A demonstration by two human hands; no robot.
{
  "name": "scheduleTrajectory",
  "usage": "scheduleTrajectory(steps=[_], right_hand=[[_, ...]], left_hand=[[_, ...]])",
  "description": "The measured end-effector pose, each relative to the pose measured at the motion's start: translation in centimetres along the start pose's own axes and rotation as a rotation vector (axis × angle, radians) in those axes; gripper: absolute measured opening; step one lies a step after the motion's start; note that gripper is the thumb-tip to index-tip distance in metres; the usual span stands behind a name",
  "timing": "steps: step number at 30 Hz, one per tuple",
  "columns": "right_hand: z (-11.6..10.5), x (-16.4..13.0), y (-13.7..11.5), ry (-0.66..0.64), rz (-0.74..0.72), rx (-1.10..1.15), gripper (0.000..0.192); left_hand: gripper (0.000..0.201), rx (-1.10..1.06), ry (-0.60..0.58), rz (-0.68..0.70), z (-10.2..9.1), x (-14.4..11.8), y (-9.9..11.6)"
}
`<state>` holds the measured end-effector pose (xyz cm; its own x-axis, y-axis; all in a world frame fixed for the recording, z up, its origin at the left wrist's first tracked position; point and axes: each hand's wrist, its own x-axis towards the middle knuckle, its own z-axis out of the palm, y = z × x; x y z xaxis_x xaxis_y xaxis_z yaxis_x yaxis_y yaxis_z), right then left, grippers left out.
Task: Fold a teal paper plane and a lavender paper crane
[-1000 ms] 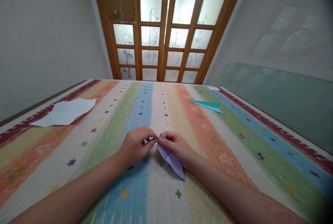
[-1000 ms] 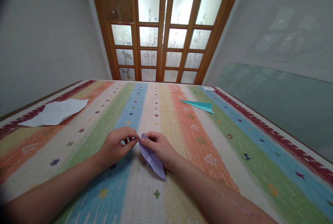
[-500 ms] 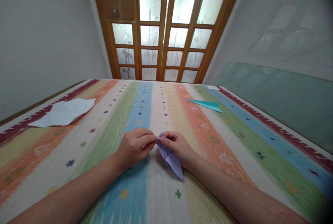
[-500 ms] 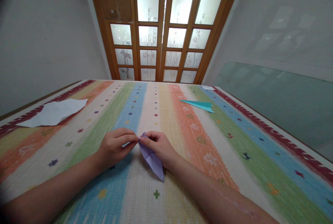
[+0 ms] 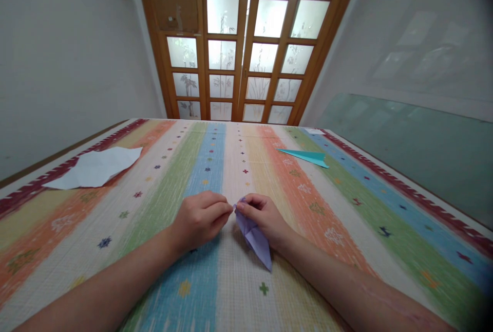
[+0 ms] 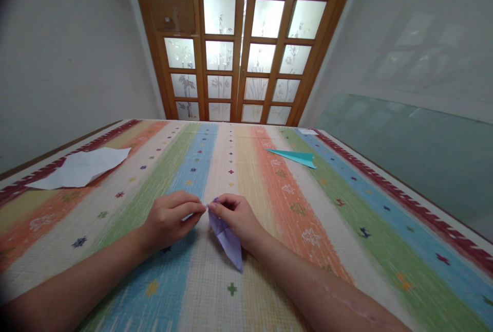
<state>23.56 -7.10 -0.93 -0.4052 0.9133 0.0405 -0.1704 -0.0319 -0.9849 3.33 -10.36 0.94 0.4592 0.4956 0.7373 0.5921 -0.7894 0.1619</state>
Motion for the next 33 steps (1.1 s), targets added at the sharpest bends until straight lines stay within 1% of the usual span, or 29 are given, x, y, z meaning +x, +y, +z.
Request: scheduleTrajectory(steps=[2,4,6,8,13,16,19,22,25,27,31,33], right_hand=[[0.0,0.0,-0.1,0.025,-0.009,0.015,0.022],[0.0,0.1,-0.2,0.045,-0.019,0.013,0.02],[0.1,0.1,-0.3,0.057,-0.031,-0.012,0.02],[0.3,0.0,-0.4,0.065,-0.054,-0.057,0.02],[0.5,-0.2,-0.5,0.045,-0.118,-0.182,0.024],[0.5,-0.2,-0.5,0.042,-0.132,-0.217,0.025],[0.5,-0.3,-0.6,0.021,-0.143,-0.24,0.024],[0.5,-0.4,-0.5,-0.036,-0.116,-0.219,0.027],[0.3,-0.3,-0.4,-0.052,-0.048,-0.217,0.032],[0.2,-0.2,-0.2,-0.041,-0.011,-0.224,0.034],[0.3,-0.1,-0.1,-0.025,0.044,-0.188,0.037],[0.4,-0.2,-0.1,-0.025,0.065,-0.179,0.038]], left_hand=[[0.009,-0.051,0.003,-0.076,0.1,0.1,0.2],[0.006,-0.125,0.0,-0.2,0.2,0.1,0.5],[0.009,-0.206,-0.024,-0.336,0.4,0.2,0.7],[0.015,-0.278,-0.058,-0.441,0.7,0.4,0.9],[0.015,-0.386,-0.092,-0.605,0.9,0.9,0.9],[0.015,-0.457,-0.085,-0.687,1.0,1.0,0.8],[0.016,-0.584,-0.06,-0.796,1.2,0.9,0.6],[0.02,-0.721,0.01,-0.911,1.4,0.8,0.2],[0.024,-0.794,0.113,-0.978,1.4,0.7,-0.3],[0.028,-0.814,0.154,-0.994,1.4,0.7,-0.7],[0.038,-0.852,0.193,-1.029,1.6,0.6,-0.9],[0.04,-0.857,0.171,-1.025,1.7,0.6,-0.9]])
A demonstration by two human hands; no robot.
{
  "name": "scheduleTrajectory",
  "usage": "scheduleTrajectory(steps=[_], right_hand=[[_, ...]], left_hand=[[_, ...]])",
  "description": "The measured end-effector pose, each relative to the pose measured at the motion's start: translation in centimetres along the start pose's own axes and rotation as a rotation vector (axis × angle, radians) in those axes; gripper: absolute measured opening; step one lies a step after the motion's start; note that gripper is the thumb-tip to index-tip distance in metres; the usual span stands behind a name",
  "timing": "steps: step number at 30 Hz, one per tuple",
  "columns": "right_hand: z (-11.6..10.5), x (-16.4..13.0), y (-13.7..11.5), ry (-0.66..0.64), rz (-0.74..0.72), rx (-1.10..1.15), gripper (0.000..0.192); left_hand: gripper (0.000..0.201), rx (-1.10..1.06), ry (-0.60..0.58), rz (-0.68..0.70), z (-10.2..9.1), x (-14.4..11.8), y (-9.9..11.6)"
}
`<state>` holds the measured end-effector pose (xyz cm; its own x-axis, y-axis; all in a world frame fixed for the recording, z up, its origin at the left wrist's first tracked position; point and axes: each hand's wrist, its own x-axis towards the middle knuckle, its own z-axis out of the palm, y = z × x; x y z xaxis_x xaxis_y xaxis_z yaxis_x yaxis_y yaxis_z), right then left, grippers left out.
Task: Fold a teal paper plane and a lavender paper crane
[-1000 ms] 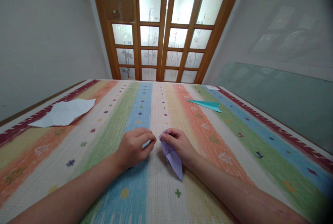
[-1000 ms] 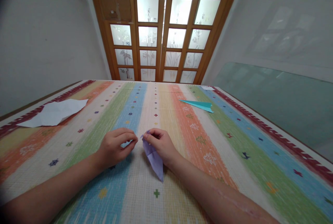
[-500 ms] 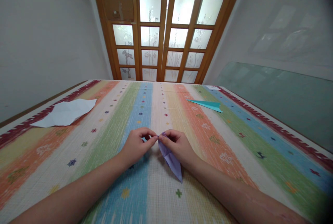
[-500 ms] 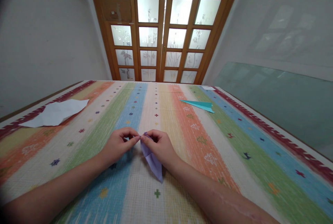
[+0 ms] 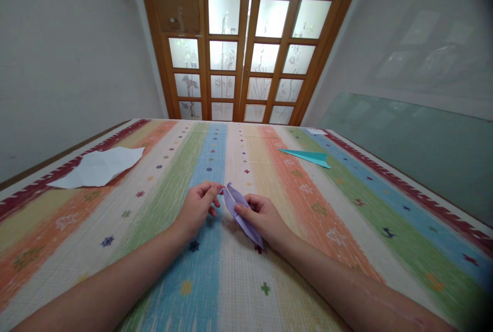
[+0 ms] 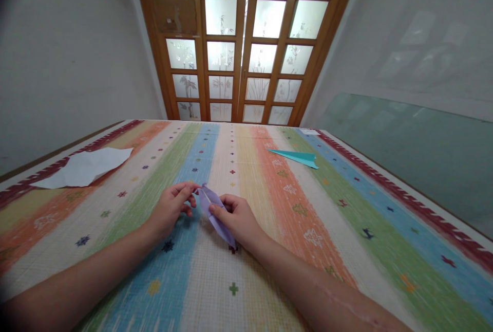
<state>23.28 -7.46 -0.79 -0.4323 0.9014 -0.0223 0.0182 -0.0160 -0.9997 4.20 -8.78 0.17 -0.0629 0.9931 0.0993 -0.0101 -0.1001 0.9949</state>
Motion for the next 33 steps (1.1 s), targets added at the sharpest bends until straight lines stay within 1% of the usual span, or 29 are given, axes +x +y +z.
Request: scheduleTrajectory(steps=[3,5,10,14,18,21,23,24,26,28,30,32,33], right_hand=[[0.1,-0.1,0.0,-0.011,0.004,-0.008,0.037],[0.2,-0.2,0.0,-0.021,-0.015,-0.019,0.036],[0.1,0.0,-0.3,-0.026,-0.12,0.005,0.036],[0.0,0.0,-0.2,-0.038,-0.139,0.011,0.037],[-0.4,0.1,0.1,-0.011,-0.14,-0.062,0.036],[-0.6,0.3,0.2,-0.008,-0.109,-0.024,0.039],[-0.7,0.5,0.2,0.019,-0.114,0.01,0.038],[-0.7,0.5,0.2,0.042,-0.129,0.025,0.037],[-0.8,0.6,0.2,0.089,-0.175,0.038,0.034],[-0.9,0.6,0.1,0.132,-0.24,0.019,0.031],[-0.9,0.5,-0.1,0.156,-0.301,-0.022,0.027],[-0.9,0.3,-0.2,0.145,-0.334,-0.055,0.025],[-0.9,0.3,-0.3,0.126,-0.336,-0.064,0.025]], left_hand=[[0.036,0.063,-0.045,0.005,0.1,-0.1,0.0],[0.033,0.081,-0.042,0.023,0.0,-0.1,0.0],[0.031,0.028,-0.021,0.065,-0.4,0.0,0.4],[0.031,0.005,-0.023,0.09,-0.6,0.2,1.1],[0.035,-0.03,-0.021,0.051,-0.6,0.2,1.1],[0.045,-0.119,-0.017,0.002,-0.3,0.3,0.5],[0.044,-0.142,-0.025,-0.057,0.0,0.2,0.1],[0.044,-0.119,-0.054,-0.095,0.2,0.1,-0.1],[0.042,-0.014,-0.152,-0.144,0.6,-0.2,-0.2],[0.038,0.117,-0.277,-0.131,1.0,-0.6,-0.2],[0.032,0.193,-0.372,-0.094,1.3,-0.9,0.0],[0.03,0.177,-0.414,-0.076,1.4,-1.1,0.1],[0.029,0.152,-0.414,-0.076,1.5,-1.1,0.1]])
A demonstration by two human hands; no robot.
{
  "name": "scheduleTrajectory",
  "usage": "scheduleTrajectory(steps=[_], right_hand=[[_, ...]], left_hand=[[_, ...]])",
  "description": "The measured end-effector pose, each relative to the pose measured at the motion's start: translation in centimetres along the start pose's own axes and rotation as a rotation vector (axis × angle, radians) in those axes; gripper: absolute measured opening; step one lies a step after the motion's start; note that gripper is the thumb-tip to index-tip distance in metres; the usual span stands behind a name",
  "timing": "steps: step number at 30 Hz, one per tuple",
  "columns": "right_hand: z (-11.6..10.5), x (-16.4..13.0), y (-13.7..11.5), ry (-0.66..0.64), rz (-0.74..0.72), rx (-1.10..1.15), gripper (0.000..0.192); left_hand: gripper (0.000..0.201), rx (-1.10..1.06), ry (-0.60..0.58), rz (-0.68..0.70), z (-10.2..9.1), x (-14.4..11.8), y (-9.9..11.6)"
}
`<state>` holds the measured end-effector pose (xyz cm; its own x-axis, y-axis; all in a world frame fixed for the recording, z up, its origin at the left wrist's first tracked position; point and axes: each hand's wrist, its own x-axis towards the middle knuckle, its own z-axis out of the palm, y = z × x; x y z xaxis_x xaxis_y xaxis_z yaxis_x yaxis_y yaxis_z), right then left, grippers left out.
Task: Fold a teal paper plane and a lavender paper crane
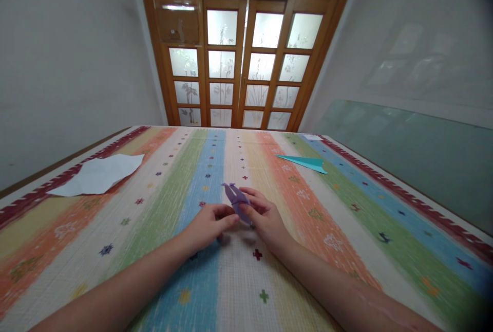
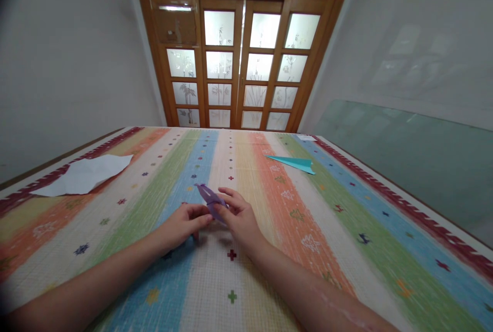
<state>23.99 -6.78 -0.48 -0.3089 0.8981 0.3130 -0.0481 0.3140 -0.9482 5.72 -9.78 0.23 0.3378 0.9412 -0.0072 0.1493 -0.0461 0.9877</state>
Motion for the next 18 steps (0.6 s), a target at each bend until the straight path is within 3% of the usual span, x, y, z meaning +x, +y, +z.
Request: scheduleTrajectory(steps=[7,12,15,18], right_hand=[[0.0,-0.1,0.3,-0.111,0.033,0.1,0.035],[-0.2,0.3,0.5,-0.084,0.335,0.355,0.055],[-1.0,0.8,-0.1,-0.194,0.544,0.401,0.05],[-2.1,1.3,-0.7,-0.324,0.614,0.365,0.044]], left_hand=[[0.021,-0.197,0.143,0.011,-0.6,0.5,-0.2],[0.013,-0.236,0.209,0.018,-1.4,0.4,0.4],[0.011,-0.203,0.18,0.045,-2.0,0.4,0.3],[0.012,-0.149,0.14,0.068,-2.3,0.6,-0.2]])
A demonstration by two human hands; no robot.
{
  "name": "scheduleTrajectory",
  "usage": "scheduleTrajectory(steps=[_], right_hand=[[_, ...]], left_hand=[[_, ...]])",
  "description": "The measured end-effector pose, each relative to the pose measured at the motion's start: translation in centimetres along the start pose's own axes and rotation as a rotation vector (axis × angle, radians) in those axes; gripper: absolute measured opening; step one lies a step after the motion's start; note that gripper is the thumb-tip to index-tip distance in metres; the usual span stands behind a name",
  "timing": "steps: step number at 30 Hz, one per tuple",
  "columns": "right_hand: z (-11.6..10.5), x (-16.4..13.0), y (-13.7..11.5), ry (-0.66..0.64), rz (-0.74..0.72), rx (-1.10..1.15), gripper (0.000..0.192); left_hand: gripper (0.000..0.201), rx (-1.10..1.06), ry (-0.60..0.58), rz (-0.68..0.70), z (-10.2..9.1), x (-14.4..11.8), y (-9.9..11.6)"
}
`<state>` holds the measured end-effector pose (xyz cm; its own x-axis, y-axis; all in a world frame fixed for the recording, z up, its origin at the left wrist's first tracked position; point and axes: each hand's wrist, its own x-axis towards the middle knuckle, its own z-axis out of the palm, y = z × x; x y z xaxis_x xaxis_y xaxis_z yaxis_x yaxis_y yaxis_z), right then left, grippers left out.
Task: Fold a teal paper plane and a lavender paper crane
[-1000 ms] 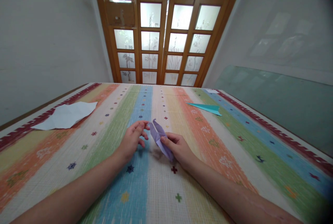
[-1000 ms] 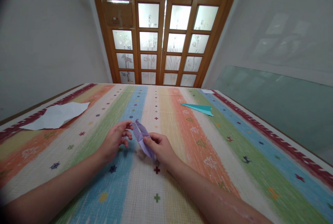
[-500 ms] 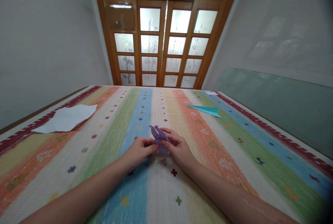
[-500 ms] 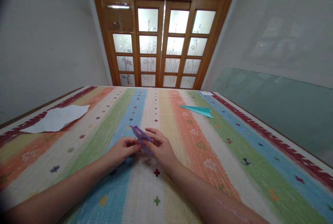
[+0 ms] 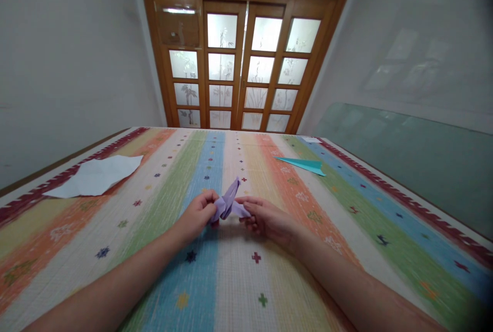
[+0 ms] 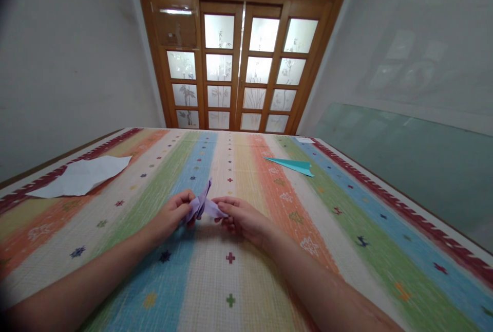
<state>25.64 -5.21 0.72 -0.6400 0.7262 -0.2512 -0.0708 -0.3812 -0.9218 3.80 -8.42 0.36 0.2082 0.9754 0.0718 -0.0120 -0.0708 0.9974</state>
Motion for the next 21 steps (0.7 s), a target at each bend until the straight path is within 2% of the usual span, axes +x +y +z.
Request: scheduleTrajectory(steps=[4,9,15,21], right_hand=[[-1.1,-0.4,-0.9,-0.003,-0.004,-0.134,0.034],[-1.8,-0.5,-1.6,0.095,-0.129,-0.266,0.033],[-1.4,0.0,-0.7,0.167,-0.291,-0.129,0.033],[-0.8,0.3,-0.2,0.243,-0.36,-0.081,0.034]], left_hand=[[0.009,0.079,-0.031,0.0,-0.1,0.2,-0.7],[0.011,0.127,-0.105,-0.051,-0.1,0.1,-0.8],[0.036,0.208,-0.248,-0.044,0.0,-0.3,-0.7],[0.045,0.208,-0.354,-0.108,0.1,-0.4,-1.0]])
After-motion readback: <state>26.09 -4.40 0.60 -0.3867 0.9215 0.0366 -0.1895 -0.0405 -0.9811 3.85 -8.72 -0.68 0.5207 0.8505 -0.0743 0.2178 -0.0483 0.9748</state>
